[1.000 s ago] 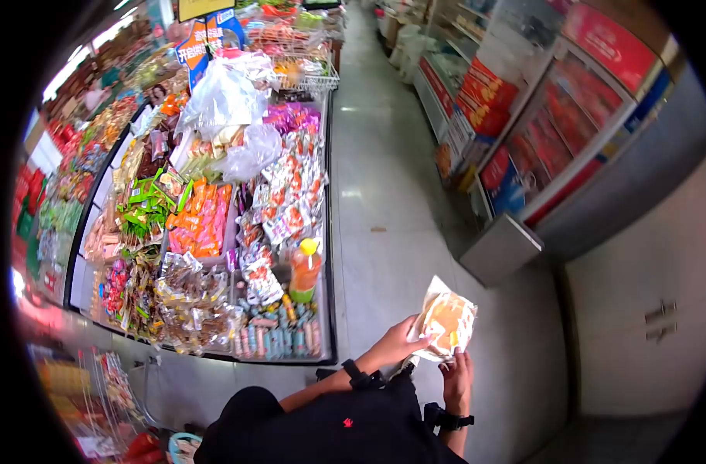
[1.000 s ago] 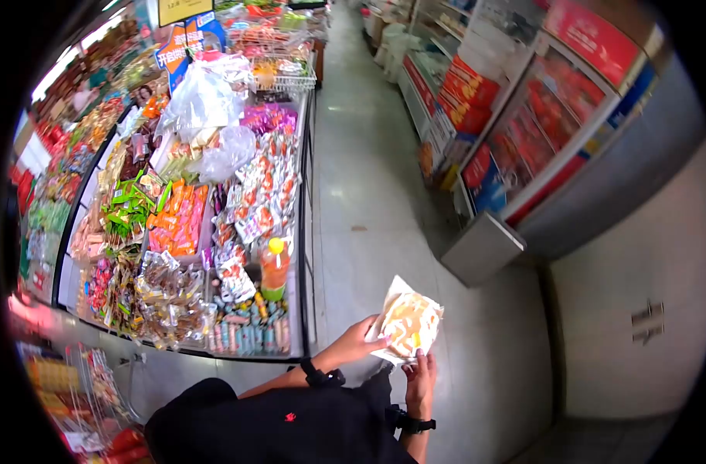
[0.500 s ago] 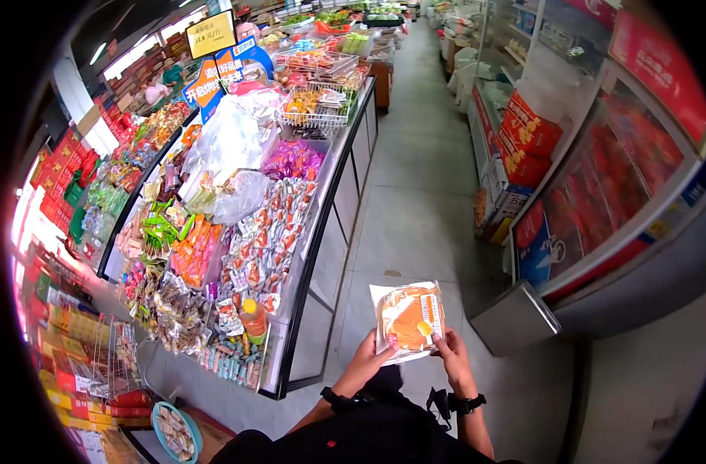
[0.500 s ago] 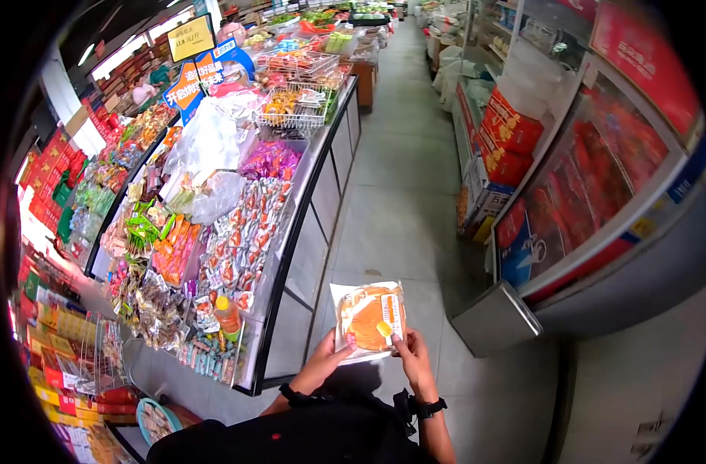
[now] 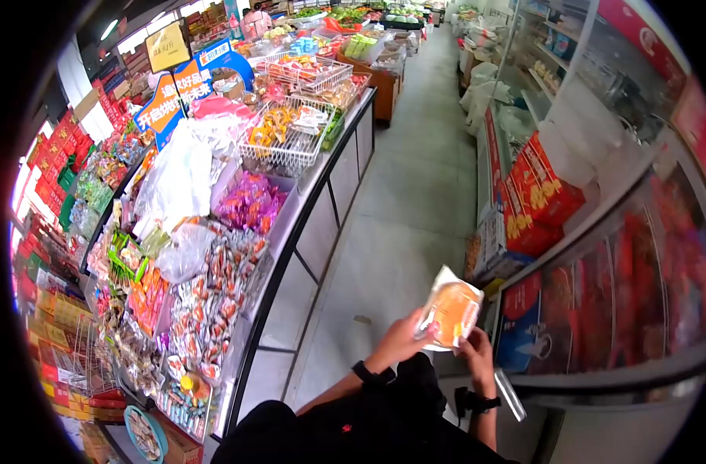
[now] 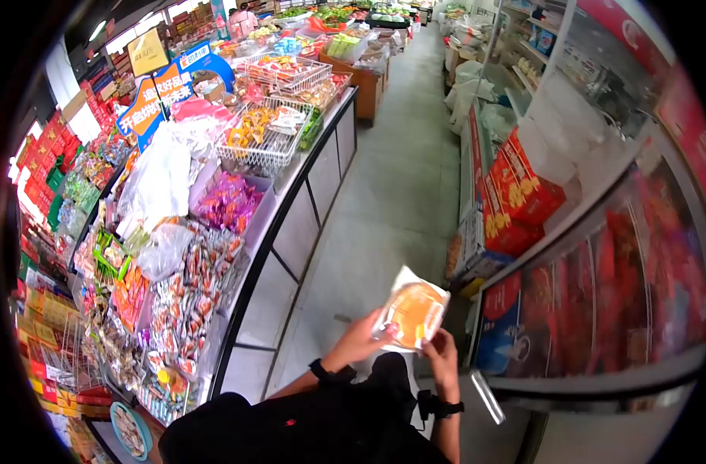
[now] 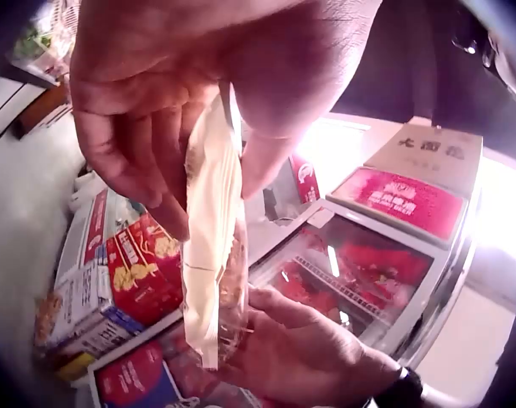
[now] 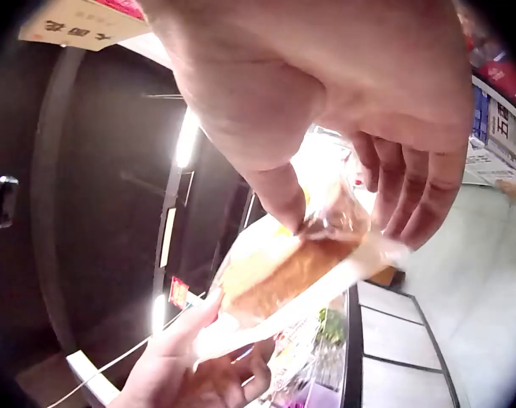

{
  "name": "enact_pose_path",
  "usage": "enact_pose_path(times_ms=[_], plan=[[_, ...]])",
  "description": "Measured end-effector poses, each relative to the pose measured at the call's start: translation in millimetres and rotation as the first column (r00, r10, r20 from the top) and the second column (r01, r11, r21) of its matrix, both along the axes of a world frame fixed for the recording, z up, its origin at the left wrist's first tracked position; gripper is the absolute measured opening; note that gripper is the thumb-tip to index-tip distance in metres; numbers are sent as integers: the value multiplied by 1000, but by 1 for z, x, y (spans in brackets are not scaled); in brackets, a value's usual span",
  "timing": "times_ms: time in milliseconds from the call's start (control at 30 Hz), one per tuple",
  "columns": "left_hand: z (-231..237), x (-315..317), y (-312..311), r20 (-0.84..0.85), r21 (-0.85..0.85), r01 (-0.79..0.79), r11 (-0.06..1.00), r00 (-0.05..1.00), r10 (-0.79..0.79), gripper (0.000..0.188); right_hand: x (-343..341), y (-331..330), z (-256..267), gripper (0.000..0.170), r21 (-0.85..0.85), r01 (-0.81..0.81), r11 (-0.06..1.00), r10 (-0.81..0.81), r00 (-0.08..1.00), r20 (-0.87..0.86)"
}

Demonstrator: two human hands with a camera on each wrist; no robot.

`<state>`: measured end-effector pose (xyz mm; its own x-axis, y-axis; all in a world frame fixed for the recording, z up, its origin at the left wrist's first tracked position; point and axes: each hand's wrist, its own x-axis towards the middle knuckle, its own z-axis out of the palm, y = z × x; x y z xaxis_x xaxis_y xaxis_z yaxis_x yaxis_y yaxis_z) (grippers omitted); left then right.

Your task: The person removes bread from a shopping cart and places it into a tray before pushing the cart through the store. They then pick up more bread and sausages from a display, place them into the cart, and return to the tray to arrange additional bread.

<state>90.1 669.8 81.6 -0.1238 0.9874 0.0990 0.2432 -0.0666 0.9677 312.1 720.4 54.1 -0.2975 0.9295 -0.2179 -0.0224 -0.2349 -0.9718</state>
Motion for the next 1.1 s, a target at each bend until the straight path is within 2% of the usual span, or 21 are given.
enact_pose_path(times_ms=[33, 100, 133, 167, 200, 233, 267, 300, 333, 367, 433, 500, 567, 633, 733, 833, 867, 933, 1000, 1033, 1100], plan=[[8, -1, 24, -138, -113, 8, 994, 990, -23, 53, 1, 29, 2, 40, -15, 29, 999, -29, 999, -14], [14, -10, 68, -130, -103, 23, 994, 991, -37, 51, -8, 86, 4, 44, -124, 17, 992, -36, 987, -155], [2, -18, 90, -145, -83, 15, 996, 989, -27, 50, -19, 116, 1, 43, -149, -11, 989, -21, 978, -208], [-8, -30, 115, -74, -202, 107, 973, 989, -124, 52, -31, 147, -2, 42, -170, -40, 985, -5, 966, -258], [-27, -41, 136, -75, -124, 68, 990, 994, -78, 54, -45, 178, -15, 39, -130, -44, 991, 14, 973, -229], [-41, -52, 158, -68, -49, 21, 999, 997, -25, 56, -57, 210, -29, 37, -103, -64, 993, 53, 993, -108], [-55, -67, 183, -106, -88, -33, 996, 994, 24, 57, -72, 246, -45, 36, -59, -106, 993, 100, 989, -107], [-56, -81, 206, -132, -140, -86, 986, 989, 67, 58, -90, 274, -37, 35, -28, -149, 988, 146, 985, -94], [-60, -98, 228, -74, -205, -122, 971, 991, 109, 59, -108, 304, -19, 35, -33, -184, 982, 182, 981, -62], [-55, -117, 249, -28, -274, -150, 950, 989, 147, 59, -128, 333, -4, 35, -41, -214, 976, 212, 976, -43], [-36, -154, 298, -162, -127, -231, 965, 964, 210, 57, -159, 404, 0, 38, -29, -351, 936, 350, 936, -40], [16, -183, 336, -115, -153, -243, 958, 967, 227, 56, -201, 464, 10, 38, -70, -447, 892, 433, 888, -152], [36, -207, 369, -23, -107, -339, 935, 941, 339, 55, -236, 519, 16, 38, -68, -543, 837, 529, 834, -159], [30, -215, 391, 108, -100, -459, 883, 877, 468, 54, -271, 557, 22, 39, -73, -607, 791, 593, 791, -152], [21, -226, 421, 306, -168, -613, 772, 712, 632, 49, -316, 597, 25, 39, -70, -645, 761, 636, 763, -112], [-27, -249, 449, 457, -296, -654, 696, 543, 705, 46, -360, 632, 10, 38, -66, -673, 736, 672, 739, -48], [-35, -265, 462, 419, -277, -701, 657, 527, 739, 44, -378, 642, 0, 38, -79, -675, 733, 674, 737, -45], [-41, -318, 495, 333, -209, -736, 644, 565, 755, 42, -420, 671, -14, 36, -101, -681, 726, 685, 729, 6], [-30, -373, 529, 229, -138, -766, 628, 592, 773, 40, -459, 706, -1, 35, -109, -710, 696, 701, 704, -110], [-29, -403, 546, 267, -107, -780, 617, 575, 773, 39, -486, 723, 11, 34, -100, -721, 685, 701, 691, -176], [-36, -453, 593, 362, -33, -800, 600, 550, 753, 37, -527, 763, 32, 36, -46, -755, 654, 739, 651, -173]])
